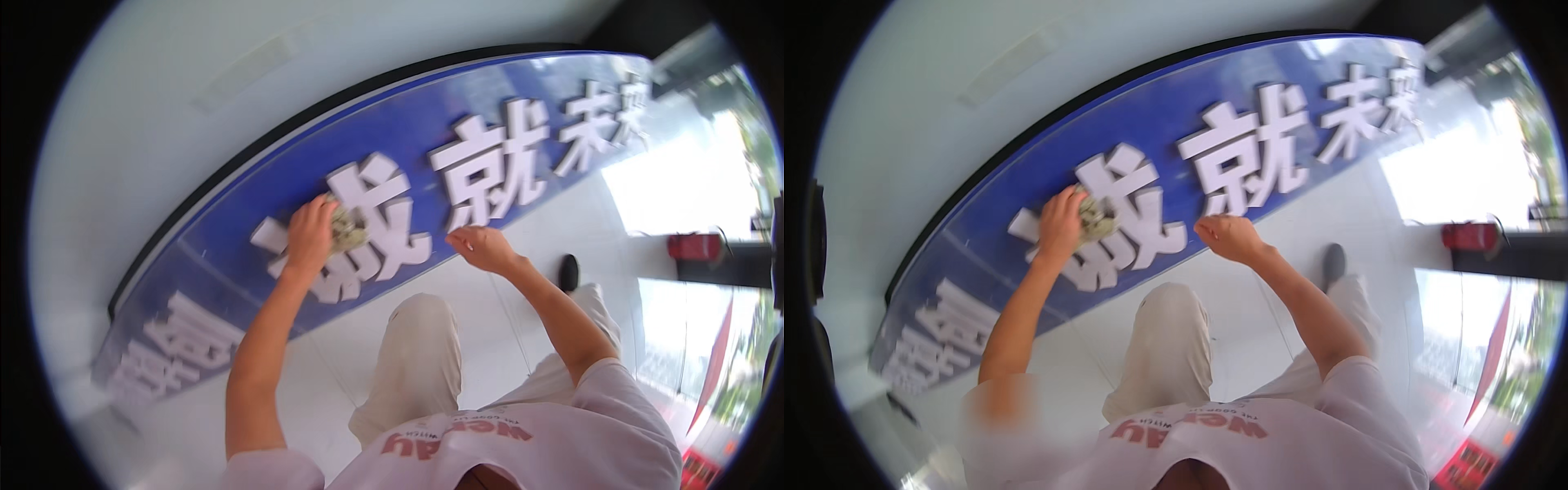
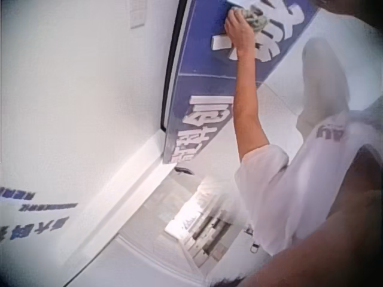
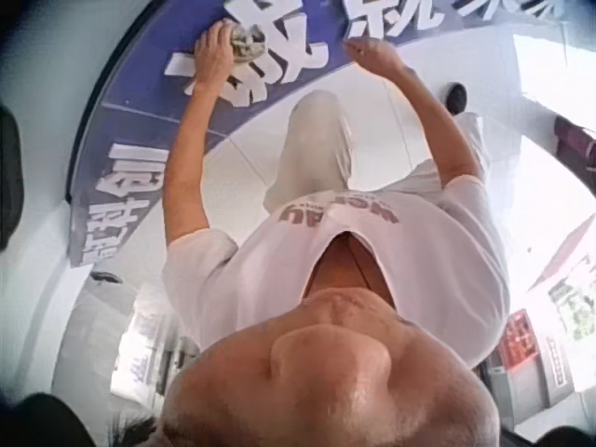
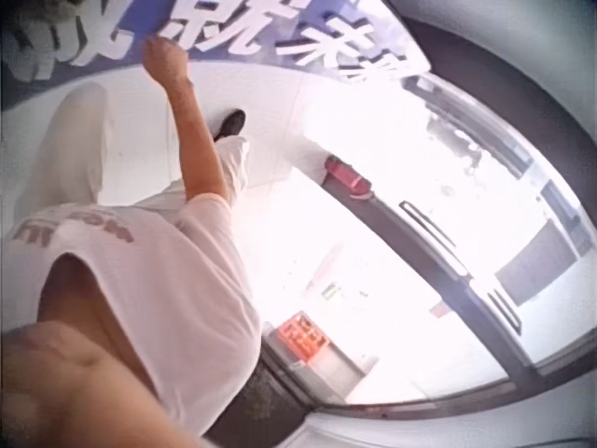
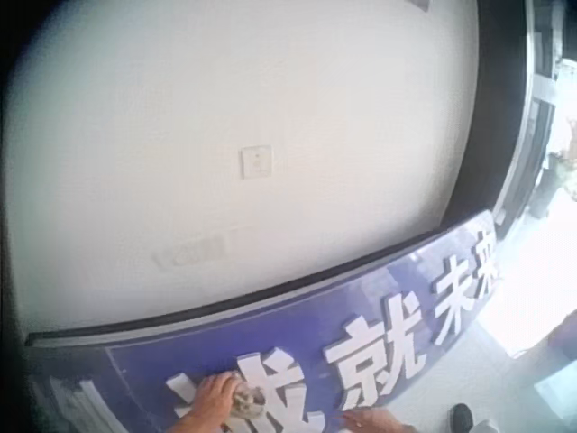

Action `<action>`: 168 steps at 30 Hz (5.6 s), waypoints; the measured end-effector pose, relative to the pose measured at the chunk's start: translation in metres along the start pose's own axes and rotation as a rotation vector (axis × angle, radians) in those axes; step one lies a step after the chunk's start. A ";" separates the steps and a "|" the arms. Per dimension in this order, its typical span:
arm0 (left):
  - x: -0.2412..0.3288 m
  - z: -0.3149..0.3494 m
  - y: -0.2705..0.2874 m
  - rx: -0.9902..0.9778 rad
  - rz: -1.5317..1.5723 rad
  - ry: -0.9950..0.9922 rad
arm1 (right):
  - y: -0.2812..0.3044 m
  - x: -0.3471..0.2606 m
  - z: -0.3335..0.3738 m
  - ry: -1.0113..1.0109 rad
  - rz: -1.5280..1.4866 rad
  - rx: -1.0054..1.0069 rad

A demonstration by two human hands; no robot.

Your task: The person wipes a large blue wall-mounted sign with white Chinese characters using a cloth. They move along the sign, cleaning individual characters and the surrounding blue surface in a repetitive wiping motion.

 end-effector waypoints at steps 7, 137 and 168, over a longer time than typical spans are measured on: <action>-0.010 -0.008 -0.005 -0.117 -0.008 -0.150 | 0.114 0.005 0.127 -0.371 0.219 -0.040; -0.226 -0.077 0.037 -0.133 -0.333 0.409 | -0.132 0.279 0.098 -1.037 0.069 0.974; -0.197 -0.071 0.060 -0.125 -0.299 0.619 | -0.292 0.035 0.030 -0.785 -1.181 0.635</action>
Point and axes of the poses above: each hand's wrist, its own z-axis away from the middle knuckle, its own y-axis out of the back of the hand, x = y × z, the point moved 9 cm from there along -z, towards the middle knuckle, and after that the axes turned 6 degrees about y, right-handed, at the moved point
